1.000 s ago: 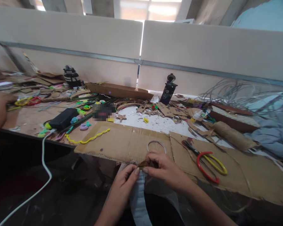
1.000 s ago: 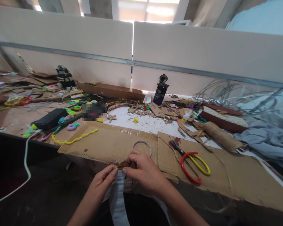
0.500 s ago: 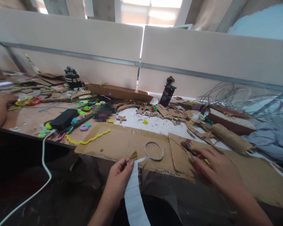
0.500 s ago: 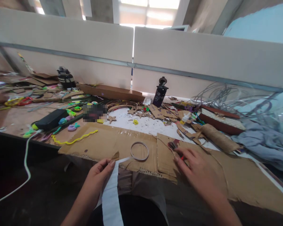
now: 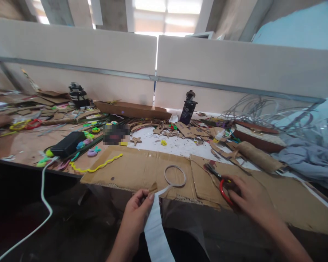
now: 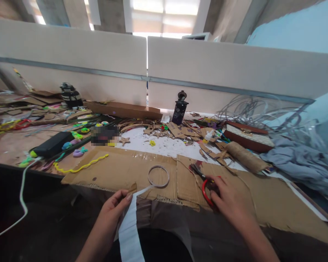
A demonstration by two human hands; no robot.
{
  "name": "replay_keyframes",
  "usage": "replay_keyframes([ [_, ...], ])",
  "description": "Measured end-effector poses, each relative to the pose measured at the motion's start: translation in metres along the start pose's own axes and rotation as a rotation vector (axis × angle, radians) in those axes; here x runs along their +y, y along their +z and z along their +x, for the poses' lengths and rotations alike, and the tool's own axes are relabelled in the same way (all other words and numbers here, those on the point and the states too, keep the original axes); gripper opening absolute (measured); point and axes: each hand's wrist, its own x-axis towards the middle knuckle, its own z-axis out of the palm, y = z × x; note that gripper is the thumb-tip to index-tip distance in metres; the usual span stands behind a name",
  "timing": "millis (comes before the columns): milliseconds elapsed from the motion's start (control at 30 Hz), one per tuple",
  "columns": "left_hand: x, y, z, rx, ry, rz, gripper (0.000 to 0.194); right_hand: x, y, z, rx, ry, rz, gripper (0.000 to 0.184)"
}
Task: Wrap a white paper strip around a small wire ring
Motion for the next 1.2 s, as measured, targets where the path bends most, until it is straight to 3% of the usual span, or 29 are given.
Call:
replay_keyframes([
  [467,-0.001,-0.004,0.001,-0.007,-0.043,0.061,0.04,-0.014,-0.009,0.001,-0.173,0.073,0.064,0.047],
  [600,-0.002,-0.007,0.002,-0.015,-0.081,0.064,0.042,-0.007,-0.008,0.003,-0.101,0.093,-0.12,0.051],
  [700,-0.004,-0.01,0.002,-0.051,-0.099,0.065,0.039,-0.006,-0.01,0.004,-0.117,0.159,-0.168,0.055],
  [867,-0.004,-0.012,-0.001,-0.111,-0.128,0.063,0.032,-0.01,-0.013,0.007,-0.133,0.231,-0.091,0.052],
  [1100,-0.004,-0.011,0.001,-0.101,-0.143,0.04,0.032,-0.001,-0.014,0.007,-0.051,0.304,0.003,0.038],
  [1200,-0.007,-0.012,0.002,-0.118,-0.128,0.045,0.032,0.008,-0.021,0.004,0.015,0.312,0.221,0.04],
])
